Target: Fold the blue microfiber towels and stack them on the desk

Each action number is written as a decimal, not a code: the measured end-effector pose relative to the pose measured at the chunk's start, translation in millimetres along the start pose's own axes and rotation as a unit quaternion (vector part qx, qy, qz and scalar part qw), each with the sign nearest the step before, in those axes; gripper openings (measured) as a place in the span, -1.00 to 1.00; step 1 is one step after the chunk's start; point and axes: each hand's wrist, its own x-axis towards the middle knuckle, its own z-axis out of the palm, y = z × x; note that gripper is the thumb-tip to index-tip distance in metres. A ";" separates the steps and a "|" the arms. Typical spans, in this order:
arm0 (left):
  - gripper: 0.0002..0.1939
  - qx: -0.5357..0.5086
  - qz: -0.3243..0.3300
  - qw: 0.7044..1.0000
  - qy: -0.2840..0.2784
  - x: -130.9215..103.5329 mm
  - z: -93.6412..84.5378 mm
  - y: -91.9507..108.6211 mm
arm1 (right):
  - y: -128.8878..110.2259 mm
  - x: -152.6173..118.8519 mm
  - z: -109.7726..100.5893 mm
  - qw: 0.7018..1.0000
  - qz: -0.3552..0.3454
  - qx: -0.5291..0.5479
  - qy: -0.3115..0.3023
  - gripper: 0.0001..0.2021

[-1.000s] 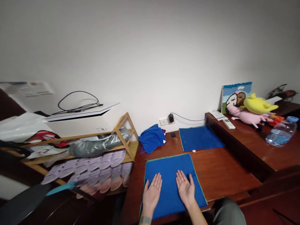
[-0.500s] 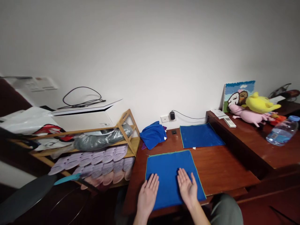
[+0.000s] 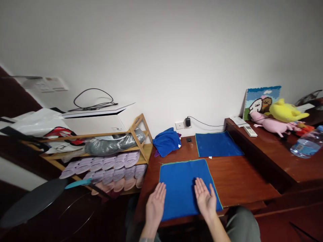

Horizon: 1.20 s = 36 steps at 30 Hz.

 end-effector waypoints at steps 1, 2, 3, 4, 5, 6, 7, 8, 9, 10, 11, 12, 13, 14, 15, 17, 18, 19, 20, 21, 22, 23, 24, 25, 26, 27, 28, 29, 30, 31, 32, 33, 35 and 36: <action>-0.48 -0.002 -0.030 0.999 -0.015 2.0 11.7 -13.1 | 15.4 -0.6 4.6 1.000 0.025 -0.005 -0.007 -0.48; -0.49 0.000 -0.056 0.998 -0.011 4.7 20.4 -24.0 | 29.1 -0.3 7.4 0.999 0.049 -0.008 -0.004 -0.48; -0.49 0.005 -0.071 0.997 0.005 7.8 25.2 -31.2 | 39.3 1.1 7.8 0.998 0.067 -0.011 0.005 -0.49; -0.50 0.010 -0.075 0.997 0.028 11.3 25.6 -33.9 | 44.4 3.2 5.8 0.997 0.077 -0.012 0.015 -0.50; -0.51 0.015 -0.068 0.996 0.052 14.9 22.2 -31.7 | 43.6 5.9 1.5 0.997 0.077 -0.013 0.024 -0.50; -0.53 0.018 -0.055 0.996 0.072 18.4 15.6 -25.3 | 36.9 8.9 -4.6 0.997 0.069 -0.013 0.032 -0.51; -0.54 0.019 -0.039 0.996 0.084 21.6 7.2 -15.6 | 25.0 11.7 -12.1 0.998 0.052 -0.012 0.039 -0.51; -0.55 0.019 -0.022 0.995 0.092 24.5 -1.8 -4.2 | 9.4 14.1 -19.9 0.998 0.031 -0.011 0.047 -0.52; -0.56 0.020 -0.008 0.995 0.099 26.8 -10.2 7.1 | -8.2 15.7 -27.4 0.998 0.007 -0.010 0.058 -0.53; -0.57 0.026 0.004 0.994 0.106 28.5 -17.0 16.7 | -25.6 16.3 -33.7 0.997 -0.016 -0.010 0.071 -0.54; -0.58 0.039 0.018 0.993 0.112 29.5 -21.8 23.2 | -40.9 16.0 -38.2 0.996 -0.036 -0.010 0.083 -0.55; -0.59 0.064 0.038 0.990 0.117 29.6 -24.3 25.8 | -52.4 14.7 -40.4 0.994 -0.051 -0.010 0.092 -0.55; -0.59 0.101 0.067 0.986 0.117 28.6 -24.6 24.2 | -58.9 12.6 -40.3 0.994 -0.059 -0.010 0.095 -0.55; -0.59 0.154 0.104 0.977 0.107 26.6 -23.1 18.7 | -59.7 9.8 -38.1 0.994 -0.062 -0.011 0.093 -0.56; -0.59 0.222 0.146 0.960 0.087 23.5 -20.4 10.2 | -54.9 6.5 -34.3 0.994 -0.061 -0.013 0.088 -0.57; -0.58 0.393 0.227 0.891 0.017 14.3 -14.2 -10.7 | -32.1 -0.6 -25.0 0.997 -0.042 -0.021 0.069 -0.60; -0.57 0.485 0.258 0.835 -0.029 8.7 -11.9 -20.5 | -17.2 -4.2 -21.2 0.998 -0.024 -0.025 0.059 -0.61; -0.55 0.573 0.280 0.766 -0.077 3.0 -10.9 -28.6 | -2.5 -7.7 -19.0 0.998 -0.002 -0.028 0.052 -0.62; -0.53 0.649 0.295 0.690 -0.121 -2.3 -11.4 -34.2 | 10.1 -10.8 -18.7 0.998 0.024 -0.029 0.047 -0.62; -0.51 0.711 0.307 0.613 -0.156 -7.0 -13.4 -36.9 | 18.9 -13.5 -20.5 0.998 0.047 -0.028 0.043 -0.61; -0.49 0.759 0.313 0.542 -0.180 -10.6 -16.8 -37.0 | 22.9 -15.6 -24.2 0.997 0.062 -0.026 0.041 -0.60; -0.47 0.795 0.316 0.482 -0.190 -13.1 -21.2 -34.8 | 21.6 -17.0 -29.4 0.997 0.065 -0.024 0.040 -0.59; -0.45 0.820 0.316 0.438 -0.189 -14.3 -26.0 -31.0 | 15.4 -17.6 -35.4 0.997 0.057 -0.024 0.040 -0.60; -0.44 0.836 0.312 0.412 -0.185 -14.5 -30.7 -26.2 | 5.2 -17.3 -41.6 0.998 0.042 -0.025 0.042 -0.60; -0.44 0.840 0.308 0.408 -0.182 -13.8 -34.8 -21.3 | -7.6 -16.1 -47.2 0.998 0.023 -0.025 0.048 -0.61; -0.44 0.834 0.302 0.425 -0.183 -12.5 -37.7 -17.0 | -21.5 -14.3 -51.7 0.998 0.005 -0.025 0.060 -0.61; -0.45 0.818 0.294 0.458 -0.188 -10.9 -39.2 -13.6 | -34.6 -11.9 -54.6 0.997 -0.010 -0.024 0.076 -0.60; -0.46 0.793 0.286 0.502 -0.191 -9.2 -38.9 -11.4 | -45.5 -9.2 -55.6 0.995 -0.020 -0.023 0.093 -0.59; -0.47 0.764 0.278 0.550 -0.191 -7.5 -36.7 -10.5 | -53.2 -6.3 -54.7 0.994 -0.028 -0.024 0.105 -0.57; -0.47 0.731 0.273 0.597 -0.184 -5.8 -32.5 -10.8 | -57.0 -3.3 -52.1 0.993 -0.034 -0.030 0.109 -0.56; -0.48 0.700 0.271 0.638 -0.172 -4.0 -26.5 -11.8 | -57.1 -0.4 -48.2 0.993 -0.037 -0.039 0.103 -0.55; -0.47 0.673 0.270 0.670 -0.158 -2.1 -19.0 -13.2 | -54.0 2.4 -43.7 0.994 -0.038 -0.050 0.088 -0.54; -0.47 0.634 0.275 0.708 -0.145 3.2 -2.5 -15.3 | -43.1 7.6 -35.1 0.996 -0.033 -0.069 0.049 -0.52; -0.47 0.622 0.275 0.718 -0.149 6.7 4.8 -15.2 | -37.7 9.9 -32.6 0.996 -0.029 -0.073 0.036 -0.52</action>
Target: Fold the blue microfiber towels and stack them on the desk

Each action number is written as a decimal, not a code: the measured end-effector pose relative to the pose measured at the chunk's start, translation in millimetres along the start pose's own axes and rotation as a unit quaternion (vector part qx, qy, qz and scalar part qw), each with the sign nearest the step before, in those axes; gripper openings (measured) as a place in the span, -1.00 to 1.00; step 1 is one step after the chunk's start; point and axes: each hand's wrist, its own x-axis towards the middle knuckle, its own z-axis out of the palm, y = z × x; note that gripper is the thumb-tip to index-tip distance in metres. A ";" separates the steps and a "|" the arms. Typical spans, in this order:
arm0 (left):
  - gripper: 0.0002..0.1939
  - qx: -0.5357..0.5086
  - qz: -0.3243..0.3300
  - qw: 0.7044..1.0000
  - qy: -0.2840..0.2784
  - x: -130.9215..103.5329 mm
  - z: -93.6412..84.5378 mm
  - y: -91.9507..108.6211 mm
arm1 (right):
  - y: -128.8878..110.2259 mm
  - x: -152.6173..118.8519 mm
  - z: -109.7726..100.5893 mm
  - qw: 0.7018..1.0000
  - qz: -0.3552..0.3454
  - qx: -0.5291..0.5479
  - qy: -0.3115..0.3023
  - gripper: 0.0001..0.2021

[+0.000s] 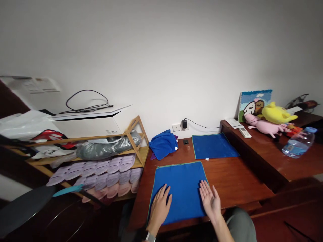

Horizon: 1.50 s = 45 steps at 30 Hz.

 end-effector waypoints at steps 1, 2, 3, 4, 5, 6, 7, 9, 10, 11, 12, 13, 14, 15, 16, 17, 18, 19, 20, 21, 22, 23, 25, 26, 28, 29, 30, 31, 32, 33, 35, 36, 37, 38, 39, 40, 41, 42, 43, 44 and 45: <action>-0.46 -0.010 0.000 1.000 -0.002 6.7 0.4 2.0 | 3.7 1.8 1.4 1.000 0.004 0.000 -0.003 -0.53; -0.45 -0.015 -0.005 1.000 -0.005 12.7 -0.7 1.8 | 5.3 3.8 0.3 1.000 0.007 0.001 0.002 -0.54; -0.43 -0.015 -0.012 1.000 -0.009 17.9 -3.0 -0.6 | 4.7 5.9 -3.2 1.000 0.009 0.003 0.012 -0.56; -0.42 -0.009 -0.019 1.000 -0.010 22.0 -6.4 -5.0 | 2.1 8.2 -8.5 1.000 0.009 0.002 0.023 -0.58; -0.41 0.000 -0.023 1.000 -0.013 25.1 -10.4 -10.8 | -2.1 10.6 -15.2 0.999 0.005 -0.002 0.035 -0.60; -0.41 0.010 -0.024 1.000 -0.017 27.4 -14.2 -16.9 | -7.2 13.0 -22.1 0.999 -0.002 -0.009 0.047 -0.62; -0.42 0.020 -0.020 0.999 -0.023 29.1 -17.4 -22.6 | -12.2 15.4 -28.4 0.998 -0.013 -0.020 0.059 -0.64; -0.43 0.029 -0.015 0.999 -0.029 31.2 -20.8 -30.2 | -19.7 19.1 -36.6 0.994 -0.042 -0.052 0.081 -0.68; -0.43 0.030 -0.015 0.999 -0.026 31.7 -21.0 -31.5 | -21.3 20.1 -38.0 0.992 -0.062 -0.070 0.088 -0.68; -0.43 0.031 -0.017 0.999 -0.021 31.8 -20.4 -31.4 | -21.3 20.6 -37.6 0.988 -0.084 -0.087 0.092 -0.66; -0.44 0.029 -0.019 0.999 -0.011 31.4 -19.6 -30.1 | -19.8 20.2 -35.7 0.985 -0.106 -0.106 0.092 -0.62; -0.45 0.023 -0.022 0.999 0.002 30.6 -18.9 -28.3 | -17.4 19.0 -33.0 0.979 -0.126 -0.130 0.090 -0.56; -0.46 0.012 -0.028 0.999 0.013 29.4 -18.8 -26.3 | -14.5 17.1 -29.7 0.972 -0.142 -0.163 0.086 -0.50; -0.48 -0.002 -0.035 0.999 0.020 27.9 -19.5 -24.6 | -11.6 14.4 -26.4 0.963 -0.153 -0.207 0.082 -0.45; -0.51 -0.016 -0.044 0.999 0.022 26.2 -21.1 -23.4 | -9.1 11.2 -23.3 0.950 -0.157 -0.260 0.074 -0.41; -0.53 -0.027 -0.053 0.998 0.018 24.6 -23.3 -22.7 | -7.5 7.6 -20.8 0.934 -0.155 -0.316 0.061 -0.39; -0.54 -0.031 -0.060 0.998 0.010 23.2 -26.0 -22.6 | -6.7 3.9 -19.0 0.915 -0.151 -0.371 0.042 -0.38; -0.54 -0.027 -0.064 0.998 0.002 22.1 -28.8 -22.9 | -6.7 0.5 -17.9 0.895 -0.148 -0.420 0.017 -0.39; -0.54 -0.017 -0.065 0.998 -0.006 21.3 -31.3 -23.6 | -7.3 -2.6 -17.5 0.875 -0.147 -0.460 -0.012 -0.40; -0.52 -0.006 -0.064 0.998 -0.010 20.8 -33.4 -24.4 | -8.0 -5.1 -17.9 0.856 -0.152 -0.492 -0.041 -0.41; -0.50 0.000 -0.064 0.998 -0.011 20.3 -34.9 -25.4 | -8.6 -7.0 -18.9 0.839 -0.160 -0.517 -0.062 -0.43; -0.49 0.000 -0.065 0.998 -0.008 19.9 -35.7 -26.4 | -8.9 -8.2 -20.5 0.825 -0.171 -0.534 -0.071 -0.45; -0.50 -0.017 -0.071 0.997 0.006 18.6 -36.3 -28.2 | -8.1 -9.1 -24.9 0.813 -0.187 -0.548 -0.058 -0.47; -0.52 -0.026 -0.074 0.997 0.015 17.8 -36.3 -28.9 | -7.2 -9.1 -27.1 0.815 -0.189 -0.546 -0.043 -0.48; -0.55 -0.040 -0.080 0.996 0.029 16.2 -36.4 -29.0 | -5.9 -8.6 -29.8 0.827 -0.188 -0.530 -0.021 -0.49; -0.55 -0.044 -0.083 0.995 0.033 16.0 -36.5 -28.2 | -5.7 -8.0 -29.4 0.831 -0.189 -0.523 -0.019 -0.49; -0.55 -0.046 -0.084 0.995 0.035 16.4 -36.2 -26.4 | -5.8 -6.9 -27.2 0.830 -0.192 -0.523 -0.020 -0.49; -0.54 -0.048 -0.083 0.995 0.037 17.6 -35.5 -23.8 | -6.2 -5.2 -23.0 0.824 -0.199 -0.530 -0.025 -0.48; -0.53 -0.050 -0.077 0.995 0.037 19.8 -34.1 -20.2 | -6.4 -2.7 -16.7 0.815 -0.205 -0.541 -0.034 -0.47; -0.52 -0.055 -0.069 0.995 0.036 23.0 -31.9 -16.0 | -6.3 0.9 -8.5 0.804 -0.212 -0.554 -0.048 -0.45; -0.54 -0.078 -0.052 0.995 0.024 31.9 -25.5 -7.2 | -4.0 11.2 10.5 0.785 -0.221 -0.573 -0.079 -0.43; -0.57 -0.089 -0.046 0.995 0.013 37.0 -21.9 -3.9 | -1.7 17.5 19.3 0.780 -0.221 -0.578 -0.092 -0.42; -0.59 -0.092 -0.041 0.995 -0.001 41.9 -18.6 -2.2 | 1.2 23.9 26.2 0.776 -0.218 -0.583 -0.101 -0.41; -0.59 -0.083 -0.038 0.996 -0.014 46.1 -16.1 -2.4 | 4.2 30.1 30.4 0.772 -0.213 -0.589 -0.103 -0.39; -0.58 -0.064 -0.035 0.997 -0.025 49.3 -14.8 -4.7 | 7.2 35.6 31.5 0.768 -0.208 -0.597 -0.101 -0.37; -0.55 -0.041 -0.032 0.998 -0.033 51.2 -15.0 -9.0 | 9.7 40.1 29.6 0.765 -0.204 -0.603 -0.097 -0.35; -0.52 -0.022 -0.029 0.999 -0.035 52.1 -16.4 -14.8 | 11.6 43.7 25.3 0.764 -0.201 -0.606 -0.092 -0.35; -0.51 -0.011 -0.027 0.999 -0.035 52.1 -18.9 -21.4 | 12.8 46.5 19.6 0.766 -0.200 -0.604 -0.088 -0.35; -0.50 -0.009 -0.024 0.999 -0.032 51.7 -22.1 -28.1 | 13.3 48.8 13.9 0.770 -0.201 -0.600 -0.084 -0.37; -0.50 -0.014 -0.022 0.999 -0.025 51.5 -25.3 -34.0 | 13.2 51.2 9.5 0.774 -0.202 -0.595 -0.079 -0.38; -0.51 -0.023 -0.021 0.999 -0.015 52.4 -28.0 -38.6 | 12.8 54.1 7.8 0.777 -0.205 -0.591 -0.074 -0.40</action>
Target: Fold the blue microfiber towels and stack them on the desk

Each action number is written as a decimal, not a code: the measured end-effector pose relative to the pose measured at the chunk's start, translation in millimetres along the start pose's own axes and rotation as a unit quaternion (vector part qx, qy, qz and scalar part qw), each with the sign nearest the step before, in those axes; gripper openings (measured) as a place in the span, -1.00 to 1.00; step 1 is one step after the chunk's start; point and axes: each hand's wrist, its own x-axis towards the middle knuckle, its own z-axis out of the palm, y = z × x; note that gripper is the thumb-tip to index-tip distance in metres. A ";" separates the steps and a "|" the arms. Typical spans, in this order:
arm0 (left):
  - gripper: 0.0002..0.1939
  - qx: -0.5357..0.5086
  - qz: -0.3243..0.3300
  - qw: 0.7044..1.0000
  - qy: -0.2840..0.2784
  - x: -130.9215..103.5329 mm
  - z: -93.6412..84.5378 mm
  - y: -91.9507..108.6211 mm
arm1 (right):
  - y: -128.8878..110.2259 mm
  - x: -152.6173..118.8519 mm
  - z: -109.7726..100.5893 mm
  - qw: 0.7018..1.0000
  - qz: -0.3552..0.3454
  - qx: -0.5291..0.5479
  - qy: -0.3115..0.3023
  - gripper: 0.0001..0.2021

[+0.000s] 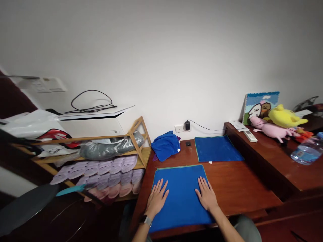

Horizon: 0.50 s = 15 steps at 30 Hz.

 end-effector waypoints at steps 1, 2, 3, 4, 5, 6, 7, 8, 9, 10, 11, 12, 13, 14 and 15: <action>-0.52 -0.010 -0.001 1.000 0.011 2.4 -2.0 -2.6 | -0.1 4.2 0.7 1.000 -0.002 -0.001 0.005 -0.41; -0.53 -0.020 -0.002 1.000 0.022 6.7 -2.7 -3.1 | -3.0 10.7 2.9 1.000 -0.010 -0.007 0.009 -0.43; -0.52 -0.027 -0.001 0.999 0.030 12.9 -1.9 -1.7 | -8.3 19.7 6.9 1.000 -0.022 -0.016 0.009 -0.44; -0.51 -0.030 0.003 0.999 0.032 21.0 0.5 1.3 | -15.4 30.5 12.5 0.999 -0.039 -0.026 0.004 -0.44; -0.50 -0.027 0.012 0.999 0.027 30.6 4.3 5.2 | -23.2 42.6 19.4 0.998 -0.055 -0.036 -0.005 -0.44; -0.49 -0.019 0.027 0.999 0.015 41.0 9.1 9.2 | -30.4 54.9 26.9 0.997 -0.067 -0.043 -0.018 -0.44; -0.48 -0.007 0.045 0.999 0.001 51.4 14.2 12.6 | -36.2 66.6 34.3 0.996 -0.071 -0.048 -0.033 -0.43; -0.47 0.007 0.060 0.998 -0.012 61.2 19.2 14.7 | -39.5 76.8 40.8 0.995 -0.069 -0.052 -0.047 -0.43; -0.46 0.020 0.070 0.997 -0.024 69.8 23.1 14.8 | -39.9 85.0 45.8 0.995 -0.062 -0.056 -0.059 -0.43; -0.45 0.032 0.073 0.996 -0.034 76.8 25.5 12.8 | -37.4 90.9 48.8 0.995 -0.052 -0.061 -0.067 -0.42; -0.43 0.042 0.068 0.996 -0.041 82.0 26.1 8.7 | -32.4 94.7 49.9 0.995 -0.043 -0.065 -0.068 -0.42; -0.41 0.049 0.059 0.996 -0.043 85.5 24.9 2.9 | -25.7 96.7 49.2 0.995 -0.038 -0.069 -0.063 -0.42; -0.39 0.057 0.050 0.996 -0.041 87.6 22.1 -4.0 | -18.4 97.3 47.4 0.995 -0.037 -0.074 -0.053 -0.42; -0.38 0.065 0.044 0.996 -0.034 88.7 18.4 -11.2 | -11.6 97.1 45.1 0.995 -0.040 -0.081 -0.041 -0.42; -0.37 0.076 0.044 0.996 -0.023 89.3 14.4 -17.9 | -6.4 96.5 43.0 0.994 -0.045 -0.093 -0.029 -0.42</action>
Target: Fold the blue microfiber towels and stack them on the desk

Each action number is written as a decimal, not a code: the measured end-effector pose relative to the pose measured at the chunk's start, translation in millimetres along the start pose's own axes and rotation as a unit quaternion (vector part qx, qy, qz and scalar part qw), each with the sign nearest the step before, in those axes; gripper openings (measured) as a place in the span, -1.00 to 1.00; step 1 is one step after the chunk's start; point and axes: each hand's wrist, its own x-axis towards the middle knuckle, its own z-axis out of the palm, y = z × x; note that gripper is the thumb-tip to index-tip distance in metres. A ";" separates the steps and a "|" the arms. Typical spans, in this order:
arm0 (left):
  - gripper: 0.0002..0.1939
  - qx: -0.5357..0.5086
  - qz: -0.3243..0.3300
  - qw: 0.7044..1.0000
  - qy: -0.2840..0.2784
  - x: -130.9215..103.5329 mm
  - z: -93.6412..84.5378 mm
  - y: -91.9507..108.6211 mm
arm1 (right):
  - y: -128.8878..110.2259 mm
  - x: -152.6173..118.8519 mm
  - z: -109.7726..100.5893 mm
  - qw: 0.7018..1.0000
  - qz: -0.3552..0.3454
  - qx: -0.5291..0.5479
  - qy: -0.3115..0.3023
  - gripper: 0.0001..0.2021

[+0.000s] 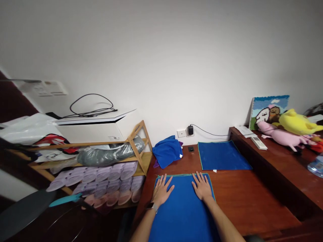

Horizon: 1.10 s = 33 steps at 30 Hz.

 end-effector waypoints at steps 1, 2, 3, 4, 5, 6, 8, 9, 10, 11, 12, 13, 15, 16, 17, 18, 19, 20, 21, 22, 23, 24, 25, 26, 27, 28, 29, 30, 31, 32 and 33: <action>-0.36 0.015 0.003 1.000 0.013 -0.2 -2.6 -5.9 | 2.9 -0.9 -0.6 1.000 -0.003 -0.023 0.011 -0.43; -0.36 0.036 0.011 0.999 0.024 -0.1 -4.2 -10.0 | 2.8 -1.2 -0.4 0.998 -0.003 -0.057 0.017 -0.44; -0.37 0.066 0.022 0.997 0.031 0.7 -4.5 -11.7 | -0.2 -0.8 1.1 0.995 0.002 -0.102 0.018 -0.44; -0.37 0.108 0.037 0.993 0.028 2.2 -3.2 -11.3 | -5.7 0.2 3.8 0.988 0.005 -0.156 0.012 -0.43; -0.38 0.157 0.058 0.986 0.015 4.3 -0.1 -9.0 | -13.1 1.6 7.8 0.977 0.002 -0.212 -0.002 -0.41; -0.40 0.208 0.082 0.975 -0.008 6.9 4.5 -5.3 | -21.3 3.2 12.7 0.964 -0.010 -0.264 -0.023 -0.39; -0.41 0.293 0.126 0.945 -0.066 12.4 16.2 2.8 | -36.1 5.6 23.4 0.937 -0.047 -0.335 -0.083 -0.37; -0.42 0.320 0.138 0.933 -0.091 14.8 21.7 5.5 | -40.9 6.2 27.8 0.927 -0.062 -0.354 -0.112 -0.37; -0.41 0.337 0.142 0.924 -0.107 16.7 25.8 6.5 | -43.2 6.5 30.6 0.919 -0.070 -0.364 -0.135 -0.36; -0.41 0.348 0.139 0.920 -0.114 18.0 27.8 5.3 | -42.8 6.5 31.4 0.915 -0.070 -0.369 -0.149 -0.35; -0.39 0.356 0.131 0.918 -0.115 18.7 27.1 1.8 | -39.9 6.6 29.7 0.913 -0.067 -0.372 -0.154 -0.34; -0.38 0.362 0.119 0.918 -0.112 18.9 23.6 -3.9 | -34.9 6.9 25.5 0.912 -0.061 -0.375 -0.153 -0.33; -0.37 0.372 0.095 0.918 -0.099 18.7 9.1 -19.6 | -21.5 8.4 10.8 0.913 -0.045 -0.381 -0.139 -0.33; -0.36 0.378 0.083 0.918 -0.092 18.6 -0.4 -27.8 | -14.6 9.6 1.9 0.913 -0.034 -0.384 -0.132 -0.32; -0.36 0.383 0.071 0.917 -0.088 18.6 -10.1 -35.1 | -8.8 11.0 -6.8 0.913 -0.024 -0.387 -0.127 -0.32; -0.36 0.389 0.061 0.915 -0.085 18.9 -18.8 -40.4 | -4.5 12.6 -14.4 0.913 -0.017 -0.389 -0.123 -0.33; -0.36 0.395 0.054 0.913 -0.085 19.2 -25.6 -43.1 | -2.1 14.0 -19.9 0.913 -0.013 -0.389 -0.123 -0.33; -0.36 0.400 0.050 0.911 -0.086 19.5 -29.8 -42.9 | -1.7 15.1 -23.0 0.912 -0.010 -0.390 -0.125 -0.33; -0.37 0.405 0.050 0.909 -0.083 19.5 -30.7 -39.7 | -3.0 15.6 -23.2 0.912 -0.007 -0.390 -0.126 -0.33; -0.39 0.408 0.053 0.909 -0.074 18.9 -28.2 -34.0 | -5.7 15.2 -21.0 0.913 -0.008 -0.389 -0.122 -0.33; -0.40 0.407 0.063 0.909 -0.059 17.5 -22.7 -26.3 | -9.1 13.9 -16.8 0.915 -0.013 -0.386 -0.113 -0.33; -0.41 0.402 0.080 0.911 -0.045 15.2 -14.7 -17.5 | -12.5 11.6 -11.5 0.918 -0.025 -0.382 -0.103 -0.33; -0.42 0.394 0.103 0.913 -0.037 12.1 -5.1 -8.5 | -15.4 8.6 -6.0 0.921 -0.040 -0.377 -0.093 -0.32; -0.42 0.383 0.125 0.914 -0.039 8.3 5.0 -0.3 | -17.1 5.1 -1.2 0.923 -0.055 -0.371 -0.087 -0.32; -0.42 0.373 0.143 0.915 -0.051 4.2 14.4 6.5 | -17.4 1.6 1.9 0.924 -0.065 -0.367 -0.087 -0.31; -0.42 0.365 0.151 0.916 -0.070 0.1 22.2 11.3 | -16.2 -1.5 2.8 0.924 -0.066 -0.365 -0.094 -0.31; -0.41 0.361 0.147 0.917 -0.090 -3.6 27.6 13.8 | -13.7 -3.9 1.4 0.923 -0.060 -0.366 -0.103 -0.31; -0.40 0.360 0.134 0.917 -0.106 -6.6 30.4 13.9 | -10.2 -5.4 -2.0 0.922 -0.050 -0.367 -0.111 -0.31; -0.38 0.361 0.116 0.918 -0.115 -8.7 30.5 12.1 | -6.1 -5.9 -7.0 0.921 -0.040 -0.369 -0.118 -0.32; -0.37 0.363 0.096 0.919 -0.118 -9.8 28.4 8.6 | -2.0 -5.5 -12.8 0.920 -0.030 -0.371 -0.123 -0.32; -0.36 0.367 0.077 0.920 -0.116 -9.9 24.7 4.1 | 1.8 -4.5 -18.6 0.919 -0.024 -0.373 -0.126 -0.33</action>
